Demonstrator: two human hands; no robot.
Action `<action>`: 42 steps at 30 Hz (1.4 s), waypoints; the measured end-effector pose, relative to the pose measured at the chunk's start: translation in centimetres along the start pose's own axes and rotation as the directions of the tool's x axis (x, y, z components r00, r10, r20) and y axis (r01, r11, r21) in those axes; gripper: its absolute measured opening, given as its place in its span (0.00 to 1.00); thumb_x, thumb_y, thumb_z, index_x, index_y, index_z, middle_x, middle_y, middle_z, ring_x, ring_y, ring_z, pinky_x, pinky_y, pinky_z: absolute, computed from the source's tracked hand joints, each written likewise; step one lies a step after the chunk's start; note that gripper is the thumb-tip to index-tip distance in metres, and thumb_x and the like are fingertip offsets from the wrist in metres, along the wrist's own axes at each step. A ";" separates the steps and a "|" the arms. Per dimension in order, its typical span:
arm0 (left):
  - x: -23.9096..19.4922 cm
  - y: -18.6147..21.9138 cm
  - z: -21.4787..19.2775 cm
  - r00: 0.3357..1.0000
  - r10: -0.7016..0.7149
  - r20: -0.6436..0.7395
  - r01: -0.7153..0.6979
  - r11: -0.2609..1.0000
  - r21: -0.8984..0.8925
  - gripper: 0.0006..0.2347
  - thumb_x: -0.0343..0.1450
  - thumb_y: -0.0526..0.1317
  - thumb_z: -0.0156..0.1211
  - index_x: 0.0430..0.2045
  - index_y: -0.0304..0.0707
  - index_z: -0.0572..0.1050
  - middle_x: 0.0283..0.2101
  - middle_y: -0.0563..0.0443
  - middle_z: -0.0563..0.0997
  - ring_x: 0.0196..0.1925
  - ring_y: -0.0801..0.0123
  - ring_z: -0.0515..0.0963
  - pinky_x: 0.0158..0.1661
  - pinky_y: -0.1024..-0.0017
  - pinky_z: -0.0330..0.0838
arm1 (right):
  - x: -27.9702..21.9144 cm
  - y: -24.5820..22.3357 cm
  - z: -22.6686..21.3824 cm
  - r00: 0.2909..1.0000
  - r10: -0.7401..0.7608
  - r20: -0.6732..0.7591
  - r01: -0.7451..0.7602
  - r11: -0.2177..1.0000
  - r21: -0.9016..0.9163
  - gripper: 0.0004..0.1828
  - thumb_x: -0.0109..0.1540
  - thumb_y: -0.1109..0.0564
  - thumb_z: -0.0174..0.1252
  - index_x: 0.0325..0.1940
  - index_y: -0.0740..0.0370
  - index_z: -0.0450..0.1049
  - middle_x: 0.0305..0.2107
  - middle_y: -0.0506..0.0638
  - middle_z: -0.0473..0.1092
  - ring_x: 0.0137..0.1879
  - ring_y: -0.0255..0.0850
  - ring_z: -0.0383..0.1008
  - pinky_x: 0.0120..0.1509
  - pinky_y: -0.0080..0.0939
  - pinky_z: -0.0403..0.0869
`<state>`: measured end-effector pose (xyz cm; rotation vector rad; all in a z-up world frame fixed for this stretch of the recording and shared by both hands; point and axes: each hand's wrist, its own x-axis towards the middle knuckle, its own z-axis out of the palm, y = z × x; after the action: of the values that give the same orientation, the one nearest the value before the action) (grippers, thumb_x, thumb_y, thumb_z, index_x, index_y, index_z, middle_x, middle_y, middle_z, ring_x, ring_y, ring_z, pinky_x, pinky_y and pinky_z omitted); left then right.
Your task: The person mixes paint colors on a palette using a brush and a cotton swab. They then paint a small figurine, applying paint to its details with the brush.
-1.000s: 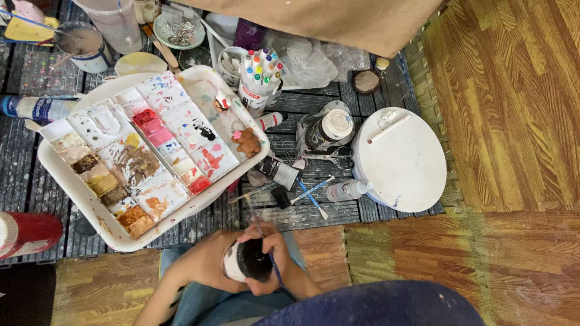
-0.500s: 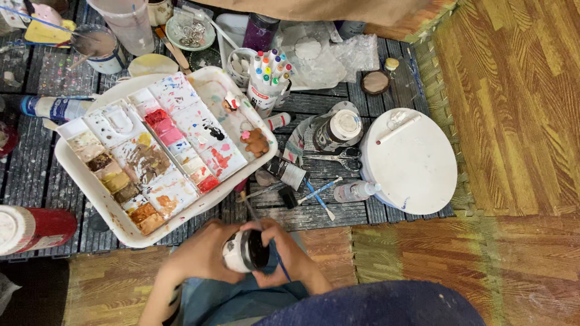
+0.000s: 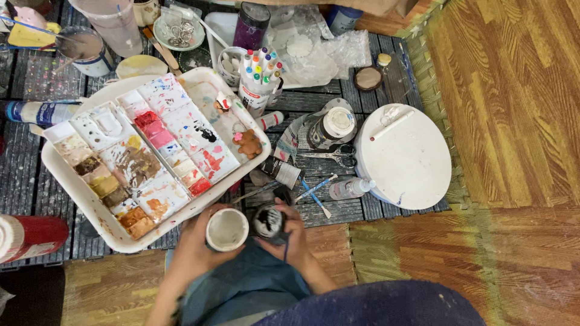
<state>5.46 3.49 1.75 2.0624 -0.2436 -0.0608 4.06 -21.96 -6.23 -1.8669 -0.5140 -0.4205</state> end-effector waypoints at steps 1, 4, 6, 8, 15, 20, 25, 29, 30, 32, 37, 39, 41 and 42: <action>-0.5 -0.2 1.0 0.995 0.033 -0.095 -0.026 0.997 0.071 0.37 0.50 0.45 0.83 0.55 0.39 0.71 0.52 0.42 0.82 0.56 0.50 0.78 0.57 0.55 0.68 | -0.3 0.0 0.4 1.000 -0.003 0.030 0.007 0.993 -0.122 0.39 0.51 0.57 0.81 0.48 0.55 0.54 0.63 0.62 0.64 0.77 0.66 0.58 0.79 0.68 0.58; -2.0 -0.7 3.2 0.946 0.081 -0.314 -0.014 0.978 0.210 0.42 0.50 0.49 0.82 0.58 0.33 0.67 0.54 0.39 0.79 0.58 0.48 0.76 0.60 0.53 0.65 | -0.4 -0.2 0.0 0.998 -0.063 -0.001 0.056 0.900 -0.432 0.39 0.50 0.54 0.80 0.46 0.56 0.53 0.65 0.66 0.63 0.78 0.68 0.51 0.81 0.69 0.47; -2.7 -1.2 3.5 0.922 0.017 -0.388 0.063 0.979 0.195 0.45 0.48 0.52 0.82 0.58 0.30 0.67 0.54 0.38 0.78 0.58 0.44 0.73 0.58 0.56 0.66 | -0.3 -0.4 -1.7 1.000 0.006 0.027 0.007 0.882 -0.472 0.36 0.47 0.53 0.79 0.38 0.54 0.53 0.62 0.64 0.66 0.76 0.64 0.55 0.77 0.69 0.47; -2.9 -2.0 2.8 0.921 0.059 -0.385 0.035 0.972 0.232 0.43 0.48 0.52 0.82 0.56 0.31 0.67 0.51 0.41 0.79 0.56 0.49 0.75 0.60 0.55 0.63 | -0.1 -0.4 -3.9 0.999 0.032 -0.005 -0.030 0.846 -0.532 0.29 0.52 0.56 0.73 0.36 0.54 0.54 0.63 0.60 0.68 0.74 0.59 0.59 0.75 0.65 0.52; -3.2 -2.8 1.7 0.921 0.145 -0.361 -0.053 0.966 0.253 0.40 0.50 0.52 0.80 0.54 0.32 0.69 0.50 0.44 0.81 0.55 0.54 0.78 0.64 0.51 0.56 | 2.0 -0.6 -6.9 0.978 0.128 0.167 0.054 0.616 -0.786 0.09 0.59 0.63 0.60 0.42 0.60 0.70 0.56 0.52 0.72 0.68 0.55 0.67 0.68 0.58 0.64; -3.2 -2.4 0.9 0.935 0.154 -0.320 -0.077 0.968 0.240 0.40 0.49 0.53 0.80 0.53 0.33 0.70 0.50 0.45 0.81 0.54 0.55 0.79 0.62 0.52 0.56 | 4.0 -1.4 -8.6 0.974 -0.185 0.133 0.226 0.717 -0.659 0.06 0.57 0.63 0.62 0.36 0.61 0.72 0.48 0.51 0.77 0.58 0.51 0.77 0.56 0.52 0.74; -2.3 -2.6 0.9 0.950 0.194 -0.247 -0.124 0.955 0.271 0.42 0.48 0.54 0.80 0.55 0.34 0.70 0.52 0.40 0.80 0.57 0.53 0.78 0.63 0.52 0.54 | 2.9 -2.0 -9.2 0.796 -0.492 -0.352 0.274 0.812 -0.516 0.10 0.60 0.66 0.61 0.33 0.58 0.65 0.37 0.59 0.78 0.45 0.48 0.83 0.44 0.40 0.82; -1.7 -2.5 2.3 0.943 0.209 -0.259 -0.147 0.960 0.239 0.39 0.51 0.51 0.80 0.56 0.35 0.70 0.53 0.41 0.80 0.58 0.54 0.78 0.64 0.53 0.56 | 1.8 -2.7 -7.9 0.605 -0.141 -0.784 0.195 0.981 -0.026 0.15 0.66 0.72 0.57 0.43 0.59 0.59 0.41 0.57 0.73 0.47 0.43 0.78 0.54 0.48 0.82; -1.7 -2.5 2.5 0.947 0.184 -0.264 -0.128 0.968 0.216 0.37 0.53 0.50 0.80 0.56 0.36 0.71 0.52 0.43 0.81 0.58 0.56 0.78 0.64 0.54 0.57 | 1.7 -3.0 -7.6 0.590 0.007 -0.807 0.147 0.982 0.115 0.15 0.67 0.73 0.55 0.45 0.58 0.59 0.43 0.55 0.71 0.49 0.42 0.76 0.58 0.50 0.81; -1.7 -2.6 2.6 0.941 0.195 -0.277 -0.132 0.964 0.232 0.37 0.53 0.48 0.80 0.56 0.35 0.71 0.53 0.42 0.80 0.58 0.55 0.78 0.64 0.53 0.57 | 1.9 -3.5 -6.7 0.599 0.147 -0.787 0.144 0.947 0.286 0.17 0.68 0.73 0.55 0.45 0.57 0.56 0.45 0.54 0.67 0.52 0.40 0.73 0.62 0.48 0.78; -2.0 -3.3 2.8 0.932 0.210 -0.295 -0.157 0.969 0.191 0.38 0.52 0.45 0.81 0.57 0.35 0.70 0.55 0.42 0.80 0.59 0.53 0.78 0.62 0.54 0.62 | 2.5 -4.4 -5.4 0.655 0.239 -0.717 0.140 0.894 0.426 0.19 0.67 0.73 0.54 0.45 0.57 0.54 0.46 0.54 0.65 0.52 0.40 0.71 0.63 0.45 0.75; -2.1 -3.4 2.9 0.924 0.223 -0.310 -0.178 0.970 0.167 0.38 0.51 0.43 0.81 0.56 0.34 0.70 0.56 0.41 0.79 0.59 0.50 0.78 0.60 0.54 0.65 | 2.4 -4.6 -5.0 0.673 0.231 -0.702 0.149 0.888 0.434 0.18 0.67 0.74 0.53 0.45 0.57 0.54 0.46 0.54 0.65 0.53 0.40 0.71 0.63 0.45 0.76; -2.3 -3.4 2.9 0.906 0.265 -0.329 -0.227 0.962 0.150 0.38 0.51 0.42 0.81 0.56 0.33 0.69 0.58 0.39 0.78 0.59 0.48 0.78 0.59 0.55 0.69 | 2.1 -4.5 -4.6 0.685 0.228 -0.692 0.129 0.896 0.424 0.18 0.67 0.74 0.53 0.45 0.57 0.53 0.45 0.54 0.66 0.50 0.42 0.73 0.61 0.46 0.77; -2.4 -3.3 2.8 0.897 0.286 -0.338 -0.251 0.957 0.143 0.38 0.51 0.41 0.81 0.57 0.33 0.69 0.59 0.39 0.78 0.59 0.47 0.78 0.58 0.56 0.71 | 1.9 -4.5 -4.3 0.691 0.228 -0.686 0.120 0.900 0.419 0.19 0.67 0.74 0.53 0.45 0.57 0.53 0.44 0.54 0.67 0.49 0.43 0.74 0.59 0.46 0.77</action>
<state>3.16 3.12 -2.61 2.0717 -0.3082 0.5010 3.11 -24.40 -0.24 -1.1324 0.0125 -0.8788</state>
